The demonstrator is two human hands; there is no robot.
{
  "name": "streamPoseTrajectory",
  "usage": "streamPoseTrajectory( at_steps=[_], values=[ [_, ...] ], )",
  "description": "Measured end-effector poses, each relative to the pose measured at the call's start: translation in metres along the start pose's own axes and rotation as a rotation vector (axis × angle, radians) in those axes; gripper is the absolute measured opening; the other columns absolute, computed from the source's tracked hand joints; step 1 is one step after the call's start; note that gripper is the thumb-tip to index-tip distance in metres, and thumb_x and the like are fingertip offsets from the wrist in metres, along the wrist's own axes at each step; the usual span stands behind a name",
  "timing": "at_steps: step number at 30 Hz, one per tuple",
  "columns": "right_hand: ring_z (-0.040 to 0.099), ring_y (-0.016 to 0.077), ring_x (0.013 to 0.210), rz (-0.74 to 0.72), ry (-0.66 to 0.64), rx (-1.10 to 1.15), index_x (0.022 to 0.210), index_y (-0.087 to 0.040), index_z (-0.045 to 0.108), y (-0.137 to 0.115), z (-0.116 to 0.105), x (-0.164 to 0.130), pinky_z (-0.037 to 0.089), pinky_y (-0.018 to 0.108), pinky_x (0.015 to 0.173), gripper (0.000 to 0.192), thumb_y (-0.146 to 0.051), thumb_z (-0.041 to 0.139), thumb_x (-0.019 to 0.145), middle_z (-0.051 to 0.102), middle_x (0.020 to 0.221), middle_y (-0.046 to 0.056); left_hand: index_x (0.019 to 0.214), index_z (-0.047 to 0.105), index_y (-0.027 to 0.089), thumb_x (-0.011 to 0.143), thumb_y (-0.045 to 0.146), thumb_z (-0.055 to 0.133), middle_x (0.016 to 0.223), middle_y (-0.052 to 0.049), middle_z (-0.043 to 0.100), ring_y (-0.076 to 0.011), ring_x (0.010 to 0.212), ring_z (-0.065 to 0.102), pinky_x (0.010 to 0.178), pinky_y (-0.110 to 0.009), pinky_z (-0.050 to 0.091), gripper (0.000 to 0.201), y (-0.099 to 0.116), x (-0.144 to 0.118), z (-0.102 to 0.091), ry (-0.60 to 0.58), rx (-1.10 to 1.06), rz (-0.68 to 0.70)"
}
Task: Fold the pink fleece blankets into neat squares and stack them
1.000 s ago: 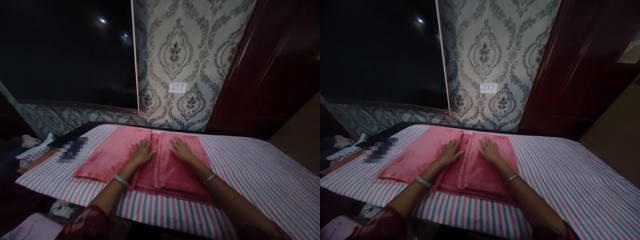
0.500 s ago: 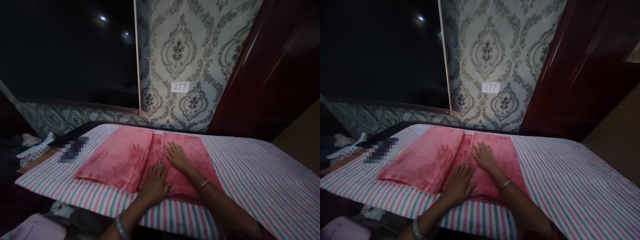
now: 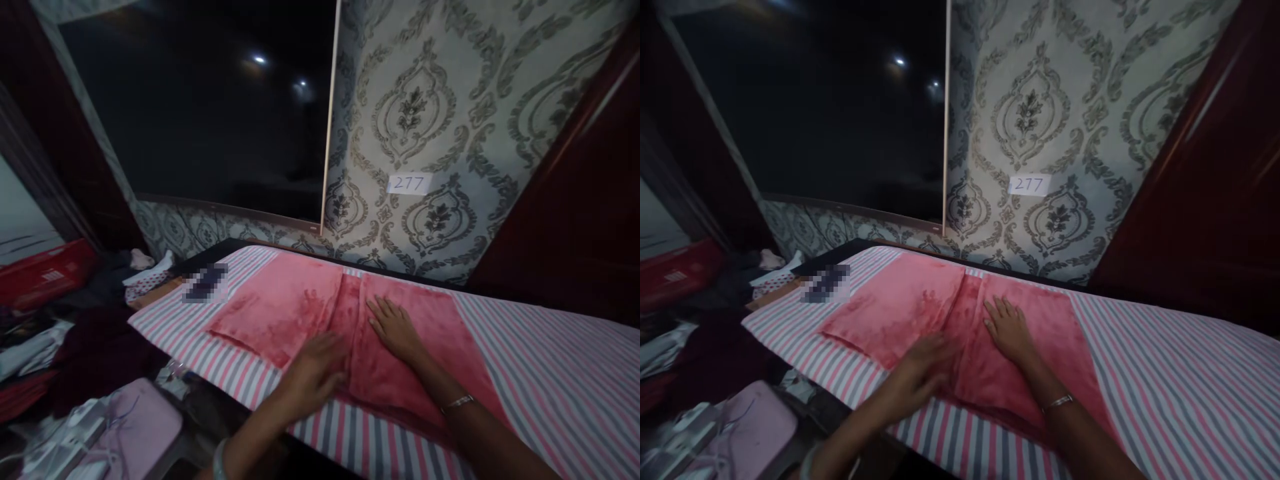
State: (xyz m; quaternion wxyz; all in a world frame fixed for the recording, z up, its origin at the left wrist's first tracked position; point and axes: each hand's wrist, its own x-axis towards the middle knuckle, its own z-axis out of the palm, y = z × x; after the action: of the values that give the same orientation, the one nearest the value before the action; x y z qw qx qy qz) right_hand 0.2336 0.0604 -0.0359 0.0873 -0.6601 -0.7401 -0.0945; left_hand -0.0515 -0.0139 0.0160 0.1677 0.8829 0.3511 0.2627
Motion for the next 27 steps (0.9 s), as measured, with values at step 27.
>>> streamPoseTrajectory(
  at_steps=[27],
  values=[
    [0.060,0.0242,0.124,-0.279,-0.029,0.248,0.132,-0.018,0.065,-0.069,-0.049,0.142,0.043,0.038,0.109,0.049,-0.018,0.044,0.087,0.066,0.133,0.009,0.122,0.065,0.011,0.089,0.043,0.043,0.114,-0.015,0.072,-0.0310,0.106,0.065,0.096,-0.043,0.048,0.050,-0.165,-0.060,-0.074,0.582,0.352,-0.819]
  ],
)
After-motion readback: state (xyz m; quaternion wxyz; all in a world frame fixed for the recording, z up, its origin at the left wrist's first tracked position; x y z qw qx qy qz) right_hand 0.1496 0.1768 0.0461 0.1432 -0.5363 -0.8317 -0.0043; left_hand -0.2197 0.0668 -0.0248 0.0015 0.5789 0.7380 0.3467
